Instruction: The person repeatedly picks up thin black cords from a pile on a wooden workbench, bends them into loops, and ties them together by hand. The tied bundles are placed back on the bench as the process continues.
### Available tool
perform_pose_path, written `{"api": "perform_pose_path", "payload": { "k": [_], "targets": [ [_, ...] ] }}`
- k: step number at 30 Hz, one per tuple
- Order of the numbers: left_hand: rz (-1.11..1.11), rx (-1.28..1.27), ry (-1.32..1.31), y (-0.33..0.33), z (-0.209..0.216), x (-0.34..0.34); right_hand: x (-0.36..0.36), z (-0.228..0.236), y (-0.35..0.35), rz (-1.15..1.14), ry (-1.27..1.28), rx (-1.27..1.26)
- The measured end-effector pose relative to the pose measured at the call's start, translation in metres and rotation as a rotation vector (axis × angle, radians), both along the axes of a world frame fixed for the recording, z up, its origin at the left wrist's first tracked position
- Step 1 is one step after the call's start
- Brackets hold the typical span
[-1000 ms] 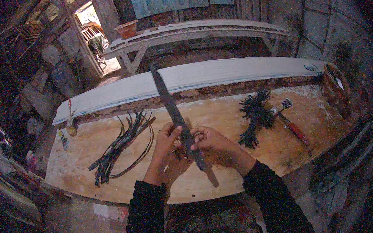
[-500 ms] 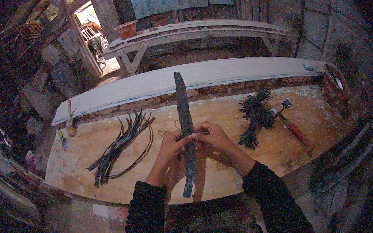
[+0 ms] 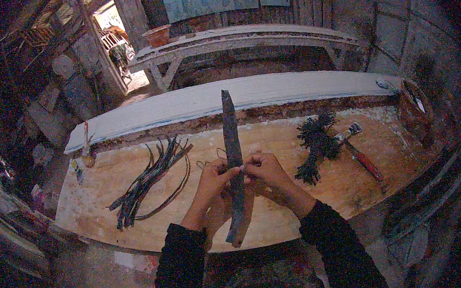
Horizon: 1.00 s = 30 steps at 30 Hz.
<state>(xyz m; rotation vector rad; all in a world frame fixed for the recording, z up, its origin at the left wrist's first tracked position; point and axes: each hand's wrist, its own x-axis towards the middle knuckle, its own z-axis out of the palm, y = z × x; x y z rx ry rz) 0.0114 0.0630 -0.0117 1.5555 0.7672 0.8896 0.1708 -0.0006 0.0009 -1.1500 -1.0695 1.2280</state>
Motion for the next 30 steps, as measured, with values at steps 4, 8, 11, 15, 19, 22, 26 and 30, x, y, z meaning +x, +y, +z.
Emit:
{"api": "perform_pose_path", "payload": {
  "k": [4,8,11,15,19,22,26,30],
  "targets": [
    [0.008,0.011,0.062,-0.001,0.003,0.0,0.001,-0.002,0.0,-0.033,-0.077,0.044],
    [-0.013,-0.034,0.025,0.0,0.002,0.001,0.0,-0.005,0.001,-0.074,-0.285,0.142],
    [-0.001,0.002,0.073,-0.004,0.008,0.002,-0.003,-0.005,-0.002,-0.068,-0.183,0.071],
    [-0.016,0.027,0.106,-0.013,0.016,0.003,-0.002,0.002,-0.006,-0.088,-0.37,0.157],
    [-0.103,-0.13,-0.117,-0.01,0.002,0.005,-0.004,-0.012,0.0,-0.113,-0.375,0.211],
    [-0.166,-0.289,-0.282,-0.01,-0.005,0.006,-0.004,-0.007,-0.003,-0.103,-0.388,0.19],
    [-0.104,0.038,0.092,-0.009,0.008,0.002,-0.003,-0.003,-0.003,-0.127,-0.54,0.221],
    [-0.175,-0.173,-0.13,-0.011,0.001,0.004,-0.004,-0.003,-0.004,-0.161,-0.572,0.291]
  ]
}}
